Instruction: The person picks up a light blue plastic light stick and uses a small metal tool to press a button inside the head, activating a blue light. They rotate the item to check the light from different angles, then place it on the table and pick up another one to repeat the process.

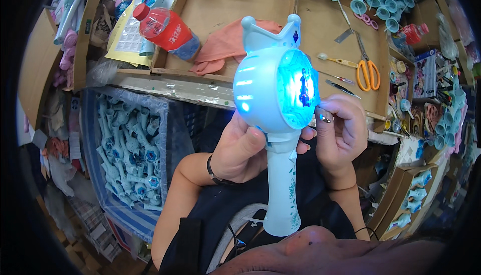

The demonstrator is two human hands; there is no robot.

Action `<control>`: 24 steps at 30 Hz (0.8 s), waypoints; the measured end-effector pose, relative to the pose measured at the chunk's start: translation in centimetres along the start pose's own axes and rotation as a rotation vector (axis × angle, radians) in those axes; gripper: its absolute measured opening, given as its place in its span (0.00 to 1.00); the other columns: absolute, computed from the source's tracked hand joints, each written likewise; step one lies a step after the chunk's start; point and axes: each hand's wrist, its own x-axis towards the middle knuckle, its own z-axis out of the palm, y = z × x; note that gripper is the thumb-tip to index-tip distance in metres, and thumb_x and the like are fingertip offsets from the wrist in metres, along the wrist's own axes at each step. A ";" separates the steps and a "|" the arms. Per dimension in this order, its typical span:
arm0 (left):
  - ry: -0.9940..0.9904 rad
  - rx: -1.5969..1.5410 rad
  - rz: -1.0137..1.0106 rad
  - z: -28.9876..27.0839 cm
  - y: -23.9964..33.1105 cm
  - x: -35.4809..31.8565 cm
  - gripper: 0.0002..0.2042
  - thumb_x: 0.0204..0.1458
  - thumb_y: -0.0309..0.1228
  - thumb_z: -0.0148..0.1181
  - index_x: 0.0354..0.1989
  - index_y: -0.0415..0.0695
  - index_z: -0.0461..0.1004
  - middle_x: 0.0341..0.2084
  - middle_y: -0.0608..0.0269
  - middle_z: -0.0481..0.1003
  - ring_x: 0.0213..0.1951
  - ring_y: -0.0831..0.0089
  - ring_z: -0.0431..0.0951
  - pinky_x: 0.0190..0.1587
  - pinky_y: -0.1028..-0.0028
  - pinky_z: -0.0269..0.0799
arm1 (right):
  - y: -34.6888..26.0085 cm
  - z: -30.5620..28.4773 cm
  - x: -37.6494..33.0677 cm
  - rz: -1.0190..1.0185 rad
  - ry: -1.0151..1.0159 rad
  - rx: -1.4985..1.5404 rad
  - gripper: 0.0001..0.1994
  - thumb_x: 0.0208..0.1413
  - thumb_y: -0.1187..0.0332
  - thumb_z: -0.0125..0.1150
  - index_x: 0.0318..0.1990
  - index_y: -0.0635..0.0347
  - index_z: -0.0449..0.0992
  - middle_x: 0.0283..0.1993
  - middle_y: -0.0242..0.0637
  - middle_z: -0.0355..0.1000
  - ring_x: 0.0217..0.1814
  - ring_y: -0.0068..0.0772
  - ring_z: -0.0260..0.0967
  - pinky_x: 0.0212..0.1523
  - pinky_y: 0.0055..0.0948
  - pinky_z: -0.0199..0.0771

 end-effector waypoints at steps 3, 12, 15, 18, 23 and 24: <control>0.028 -0.051 -0.002 0.3 0.2 0.1 0.31 0.54 0.43 0.52 0.60 0.38 0.49 0.51 0.46 0.63 0.54 0.60 0.67 0.54 0.63 0.68 | -0.2 -0.2 0.4 -0.015 -0.040 -0.052 0.09 0.44 0.83 0.60 0.34 0.65 0.73 0.33 0.41 0.71 0.33 0.35 0.70 0.34 0.25 0.70; 0.191 0.200 -0.017 0.9 0.3 0.2 0.37 0.49 0.51 0.54 0.61 0.40 0.50 0.48 0.48 0.66 0.46 0.62 0.73 0.46 0.68 0.73 | -1.0 -0.7 1.3 -0.127 -0.136 -0.289 0.11 0.42 0.83 0.59 0.37 0.65 0.73 0.31 0.42 0.70 0.31 0.41 0.70 0.30 0.30 0.71; 0.051 0.072 0.003 0.4 0.4 0.4 0.30 0.55 0.41 0.53 0.61 0.42 0.50 0.52 0.48 0.63 0.54 0.58 0.66 0.55 0.60 0.67 | -1.2 -0.9 1.4 -0.134 -0.157 -0.315 0.11 0.42 0.83 0.59 0.37 0.65 0.73 0.31 0.42 0.69 0.31 0.42 0.70 0.30 0.30 0.71; 0.051 0.052 -0.030 0.3 0.5 0.4 0.30 0.54 0.41 0.53 0.61 0.43 0.49 0.53 0.48 0.62 0.54 0.57 0.66 0.54 0.60 0.67 | -1.1 -0.9 1.5 -0.158 -0.162 -0.307 0.12 0.41 0.83 0.59 0.36 0.65 0.73 0.31 0.42 0.69 0.30 0.42 0.70 0.30 0.30 0.71; 0.270 0.286 -0.099 0.9 0.5 0.1 0.42 0.45 0.58 0.54 0.61 0.40 0.51 0.45 0.47 0.67 0.41 0.64 0.76 0.39 0.74 0.76 | -0.9 -1.3 1.6 -0.137 -0.188 -0.239 0.11 0.41 0.84 0.59 0.36 0.65 0.73 0.31 0.43 0.69 0.29 0.42 0.69 0.29 0.30 0.70; 0.265 0.284 -0.105 0.9 0.5 0.0 0.42 0.45 0.58 0.54 0.61 0.40 0.50 0.45 0.46 0.67 0.41 0.64 0.76 0.39 0.74 0.76 | -0.9 -1.3 1.7 -0.136 -0.188 -0.229 0.11 0.41 0.84 0.58 0.36 0.65 0.73 0.31 0.43 0.69 0.29 0.41 0.69 0.29 0.30 0.70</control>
